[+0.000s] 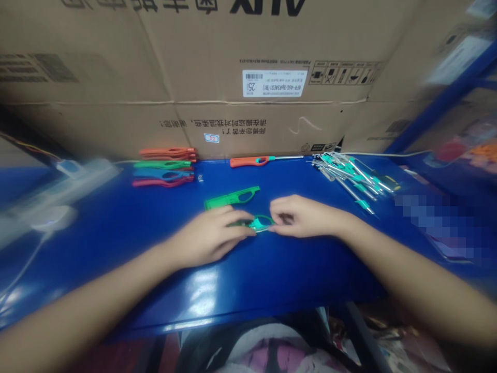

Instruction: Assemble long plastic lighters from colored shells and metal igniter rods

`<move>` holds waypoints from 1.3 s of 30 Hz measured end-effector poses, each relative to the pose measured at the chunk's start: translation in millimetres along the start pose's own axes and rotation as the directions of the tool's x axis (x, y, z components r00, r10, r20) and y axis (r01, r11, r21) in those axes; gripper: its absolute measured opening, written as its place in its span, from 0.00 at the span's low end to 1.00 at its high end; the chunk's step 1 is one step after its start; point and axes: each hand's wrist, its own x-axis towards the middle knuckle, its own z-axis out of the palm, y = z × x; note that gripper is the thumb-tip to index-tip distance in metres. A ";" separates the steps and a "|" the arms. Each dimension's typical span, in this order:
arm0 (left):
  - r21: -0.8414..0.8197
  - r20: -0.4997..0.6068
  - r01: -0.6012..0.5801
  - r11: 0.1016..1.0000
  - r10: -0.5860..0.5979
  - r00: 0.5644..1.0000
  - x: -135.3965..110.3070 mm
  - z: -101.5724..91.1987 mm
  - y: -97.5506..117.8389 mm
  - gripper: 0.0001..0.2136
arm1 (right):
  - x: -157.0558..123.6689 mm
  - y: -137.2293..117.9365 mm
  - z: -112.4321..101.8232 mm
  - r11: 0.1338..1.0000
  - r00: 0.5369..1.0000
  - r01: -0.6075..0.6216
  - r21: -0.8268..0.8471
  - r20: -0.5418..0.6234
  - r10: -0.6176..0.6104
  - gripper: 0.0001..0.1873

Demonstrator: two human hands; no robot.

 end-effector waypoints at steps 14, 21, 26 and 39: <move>0.079 -0.036 -0.101 0.992 0.104 0.994 -3.1 -1.3 -6.8 0.14 | 0.1 -1.1 4.9 0.994 0.998 0.070 -0.088 0.017 -0.068 0.04; 0.012 -0.096 -0.076 0.997 0.077 0.992 -2.5 0.8 -9.0 0.12 | 0.8 -0.6 5.1 0.996 0.998 0.054 -0.067 0.015 -0.054 0.05; -0.028 -0.105 -0.052 0.998 0.049 0.993 -3.0 2.0 -9.7 0.12 | 0.9 1.2 7.4 0.994 0.997 0.079 -0.079 -0.006 -0.080 0.07; -0.006 -0.100 -0.044 0.999 0.043 0.994 -2.4 3.1 -8.2 0.12 | 2.7 1.7 10.5 0.996 0.995 0.058 -0.069 -0.076 -0.063 0.08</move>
